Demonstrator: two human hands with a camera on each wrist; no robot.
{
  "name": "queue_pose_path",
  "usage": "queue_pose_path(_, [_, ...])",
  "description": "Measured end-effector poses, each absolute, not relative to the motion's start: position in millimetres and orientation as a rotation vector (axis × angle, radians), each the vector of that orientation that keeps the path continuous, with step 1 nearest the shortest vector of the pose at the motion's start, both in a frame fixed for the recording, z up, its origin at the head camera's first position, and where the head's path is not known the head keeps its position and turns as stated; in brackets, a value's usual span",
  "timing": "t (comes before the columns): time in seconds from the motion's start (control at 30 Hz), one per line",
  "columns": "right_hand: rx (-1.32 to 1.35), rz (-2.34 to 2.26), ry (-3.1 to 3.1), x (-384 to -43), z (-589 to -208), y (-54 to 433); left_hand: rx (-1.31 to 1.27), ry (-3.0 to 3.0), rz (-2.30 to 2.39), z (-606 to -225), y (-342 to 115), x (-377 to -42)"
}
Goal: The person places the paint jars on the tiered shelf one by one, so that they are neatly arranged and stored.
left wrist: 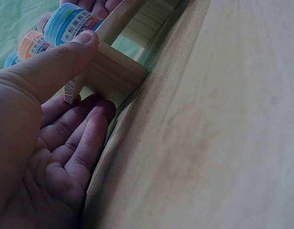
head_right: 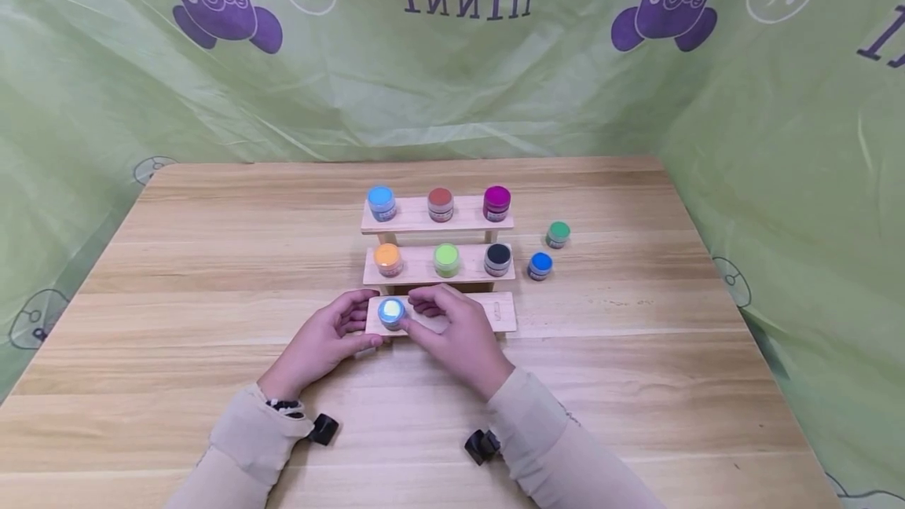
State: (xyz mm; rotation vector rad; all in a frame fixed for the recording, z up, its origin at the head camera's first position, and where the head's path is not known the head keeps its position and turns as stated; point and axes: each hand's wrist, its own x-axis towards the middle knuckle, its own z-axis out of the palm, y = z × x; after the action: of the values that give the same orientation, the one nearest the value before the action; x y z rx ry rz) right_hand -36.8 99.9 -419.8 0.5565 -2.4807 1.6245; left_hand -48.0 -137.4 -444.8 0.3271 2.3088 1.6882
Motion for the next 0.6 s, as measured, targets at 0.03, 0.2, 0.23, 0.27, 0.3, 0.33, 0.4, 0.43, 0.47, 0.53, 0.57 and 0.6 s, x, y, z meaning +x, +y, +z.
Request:
queue_pose_path(0.03, [0.564, 1.634, -2.467, -37, -420, 101, 0.329, 2.311, 1.688, -445, -137, -48])
queue_pose_path(0.2, [0.593, 1.647, -2.418, -36, -423, 106, 0.327, 2.317, 1.687, -446, -137, -48])
queue_pose_path(0.23, [0.594, 1.64, -2.416, -35, -423, 108, 0.328, 2.317, 1.688, -446, -137, -48])
queue_pose_path(0.27, [0.592, 1.633, -2.417, -35, -423, 109, 0.327, 2.318, 1.689, -446, -137, -48])
queue_pose_path(0.3, [0.594, 1.627, -2.414, -34, -423, 110, 0.328, 2.319, 1.69, -447, -137, -48])
queue_pose_path(0.33, [0.591, 1.625, -2.416, -34, -423, 111, 0.328, 2.319, 1.691, -447, -137, -48])
queue_pose_path(0.4, [0.583, 1.626, -2.414, -33, -424, 113, 0.325, 2.321, 1.689, -447, -137, -48])
queue_pose_path(0.43, [0.579, 1.629, -2.412, -33, -424, 114, 0.322, 2.322, 1.688, -447, -137, -48])
queue_pose_path(0.47, [0.574, 1.634, -2.407, -32, -424, 115, 0.32, 2.321, 1.688, -447, -137, -48])
queue_pose_path(0.53, [0.565, 1.643, -2.393, -31, -425, 118, 0.318, 2.322, 1.686, -447, -137, -48])
queue_pose_path(0.57, [0.563, 1.649, -2.383, -31, -426, 119, 0.317, 2.322, 1.687, -447, -137, -47])
queue_pose_path(0.6, [0.562, 1.651, -2.373, -31, -426, 120, 0.315, 2.322, 1.687, -447, -137, -47])
